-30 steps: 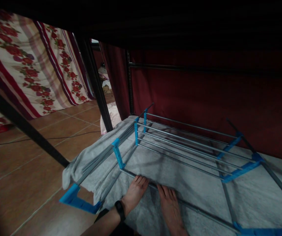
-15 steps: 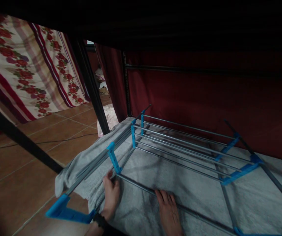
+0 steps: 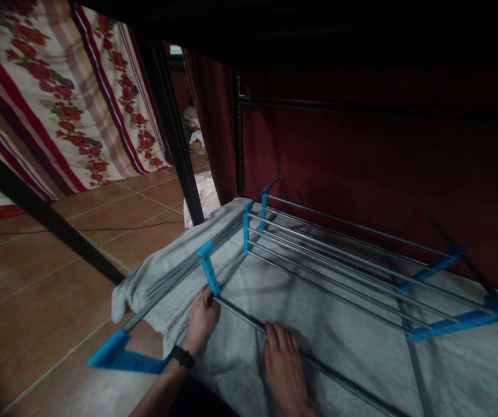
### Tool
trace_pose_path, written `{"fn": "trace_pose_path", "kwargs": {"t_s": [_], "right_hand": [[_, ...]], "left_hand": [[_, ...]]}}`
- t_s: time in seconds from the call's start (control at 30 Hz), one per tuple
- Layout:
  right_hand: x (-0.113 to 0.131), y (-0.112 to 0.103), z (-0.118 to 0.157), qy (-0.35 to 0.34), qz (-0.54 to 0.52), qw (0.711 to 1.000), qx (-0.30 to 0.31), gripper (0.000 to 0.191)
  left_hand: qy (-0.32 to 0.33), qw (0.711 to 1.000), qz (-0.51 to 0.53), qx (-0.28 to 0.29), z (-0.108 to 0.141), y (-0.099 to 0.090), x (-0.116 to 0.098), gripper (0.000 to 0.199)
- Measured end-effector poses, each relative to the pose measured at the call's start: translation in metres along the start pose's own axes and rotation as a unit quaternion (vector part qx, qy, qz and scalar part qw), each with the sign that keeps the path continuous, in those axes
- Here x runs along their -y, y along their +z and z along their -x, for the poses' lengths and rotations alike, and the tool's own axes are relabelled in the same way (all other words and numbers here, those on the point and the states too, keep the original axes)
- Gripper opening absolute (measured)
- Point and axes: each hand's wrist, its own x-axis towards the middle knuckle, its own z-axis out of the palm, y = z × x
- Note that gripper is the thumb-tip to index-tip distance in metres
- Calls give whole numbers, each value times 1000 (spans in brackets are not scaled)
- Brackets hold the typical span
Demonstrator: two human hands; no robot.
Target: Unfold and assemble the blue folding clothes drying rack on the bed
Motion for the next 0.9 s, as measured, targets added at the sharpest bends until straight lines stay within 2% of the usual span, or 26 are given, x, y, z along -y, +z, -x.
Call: {"fn": "trace_pose_path", "kwargs": {"t_s": [0.13,0.27,0.37,0.5,0.6,0.77,0.9], "right_hand": [[49,-2,-48,-34,-42,998,26,57],[90,0,-95,-69,-76,992,67,48],[106,5,-117,-87,-72,989,93,42],[110,12,-127,-93,-73,987,111,35],[106,16,-128,-106,-68,986,112,39],[101,14,-127,-130,-56,984,111,49],[101,12,-128,-111,-61,983,130,47]], "left_hand": [[4,1000,2,5,1,0,-2,40],[-1,1000,-5,0,2,0,1,35],[-2,1000,-10,0,2,1,3,33],[4,1000,-13,-6,2,3,5,38],[2,1000,-24,-10,2,4,5,41],[-10,999,-37,6,2,2,1,35],[-13,998,-55,-1,3,1,-2,32]]}}
